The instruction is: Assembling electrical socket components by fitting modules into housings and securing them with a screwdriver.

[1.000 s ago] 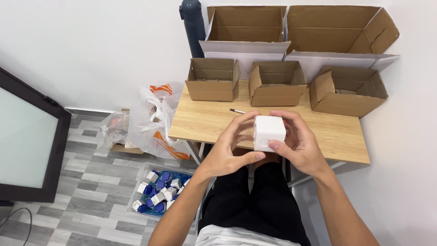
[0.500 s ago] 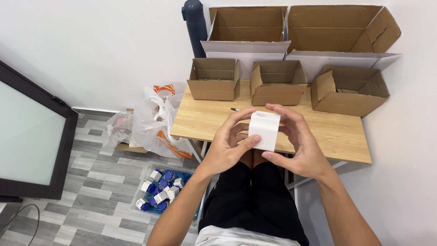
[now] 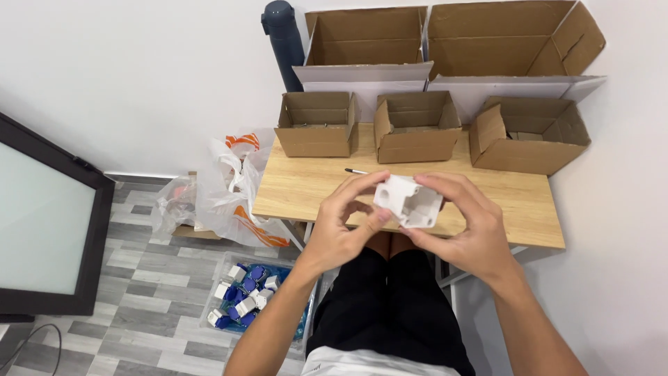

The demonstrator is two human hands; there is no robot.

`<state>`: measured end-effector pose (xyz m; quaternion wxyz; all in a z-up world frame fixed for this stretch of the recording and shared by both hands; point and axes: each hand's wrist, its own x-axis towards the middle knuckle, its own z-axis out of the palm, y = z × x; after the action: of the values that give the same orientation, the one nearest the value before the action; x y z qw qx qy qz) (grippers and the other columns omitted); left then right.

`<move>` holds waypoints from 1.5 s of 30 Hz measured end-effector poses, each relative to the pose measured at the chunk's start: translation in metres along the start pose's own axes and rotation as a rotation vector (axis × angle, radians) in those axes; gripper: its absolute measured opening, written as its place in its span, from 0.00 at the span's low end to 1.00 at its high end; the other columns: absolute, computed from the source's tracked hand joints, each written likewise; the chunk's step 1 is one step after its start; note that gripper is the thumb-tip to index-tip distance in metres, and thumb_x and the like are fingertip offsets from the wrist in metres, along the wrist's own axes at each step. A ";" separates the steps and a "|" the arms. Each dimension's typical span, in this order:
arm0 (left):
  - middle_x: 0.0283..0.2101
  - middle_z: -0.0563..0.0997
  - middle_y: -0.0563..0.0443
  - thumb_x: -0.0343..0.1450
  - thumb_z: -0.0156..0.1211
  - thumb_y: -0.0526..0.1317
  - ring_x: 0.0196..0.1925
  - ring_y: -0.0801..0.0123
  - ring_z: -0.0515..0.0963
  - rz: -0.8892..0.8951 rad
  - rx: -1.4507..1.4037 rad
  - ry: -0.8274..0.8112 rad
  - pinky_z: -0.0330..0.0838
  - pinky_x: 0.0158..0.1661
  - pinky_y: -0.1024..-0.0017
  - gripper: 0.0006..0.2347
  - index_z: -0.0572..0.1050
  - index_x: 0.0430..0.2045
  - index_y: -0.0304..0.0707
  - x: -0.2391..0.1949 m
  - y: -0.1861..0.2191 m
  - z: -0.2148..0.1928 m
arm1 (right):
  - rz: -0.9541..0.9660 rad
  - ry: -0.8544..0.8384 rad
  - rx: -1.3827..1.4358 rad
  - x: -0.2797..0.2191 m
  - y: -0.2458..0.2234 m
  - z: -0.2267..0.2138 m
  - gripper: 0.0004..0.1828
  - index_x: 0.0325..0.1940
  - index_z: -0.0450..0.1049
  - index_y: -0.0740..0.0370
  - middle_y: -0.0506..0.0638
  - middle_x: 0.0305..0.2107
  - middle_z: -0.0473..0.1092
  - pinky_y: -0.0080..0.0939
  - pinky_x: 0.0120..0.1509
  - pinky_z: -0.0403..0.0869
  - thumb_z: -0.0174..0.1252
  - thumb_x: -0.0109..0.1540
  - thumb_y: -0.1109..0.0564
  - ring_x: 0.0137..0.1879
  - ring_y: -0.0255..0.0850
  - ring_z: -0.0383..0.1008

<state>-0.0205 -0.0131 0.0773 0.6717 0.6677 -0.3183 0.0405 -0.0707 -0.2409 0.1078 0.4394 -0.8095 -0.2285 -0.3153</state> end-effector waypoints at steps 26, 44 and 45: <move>0.71 0.76 0.39 0.68 0.79 0.44 0.66 0.60 0.80 0.018 -0.127 -0.155 0.83 0.60 0.67 0.38 0.64 0.75 0.40 0.007 0.030 -0.014 | 0.204 -0.298 0.368 0.005 0.000 -0.026 0.40 0.71 0.68 0.62 0.60 0.68 0.71 0.41 0.67 0.81 0.74 0.55 0.61 0.72 0.50 0.76; 0.69 0.73 0.41 0.74 0.71 0.36 0.54 0.65 0.84 -0.061 -0.183 -0.159 0.84 0.50 0.77 0.27 0.70 0.70 0.38 0.007 0.043 -0.004 | -0.016 -0.123 0.313 0.002 -0.006 -0.021 0.41 0.73 0.61 0.63 0.71 0.67 0.71 0.48 0.74 0.82 0.71 0.59 0.70 0.77 0.60 0.75; 0.68 0.73 0.42 0.74 0.70 0.36 0.52 0.67 0.83 -0.074 -0.178 -0.156 0.83 0.49 0.77 0.26 0.70 0.70 0.38 0.007 0.045 -0.003 | -0.016 -0.108 0.327 0.001 -0.006 -0.021 0.42 0.73 0.59 0.63 0.72 0.67 0.70 0.52 0.79 0.79 0.71 0.58 0.70 0.78 0.60 0.73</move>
<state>-0.0346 -0.0079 0.1199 0.7024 0.6180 -0.3471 -0.0648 -0.0806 -0.2552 0.1208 0.5498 -0.7412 -0.3064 -0.2335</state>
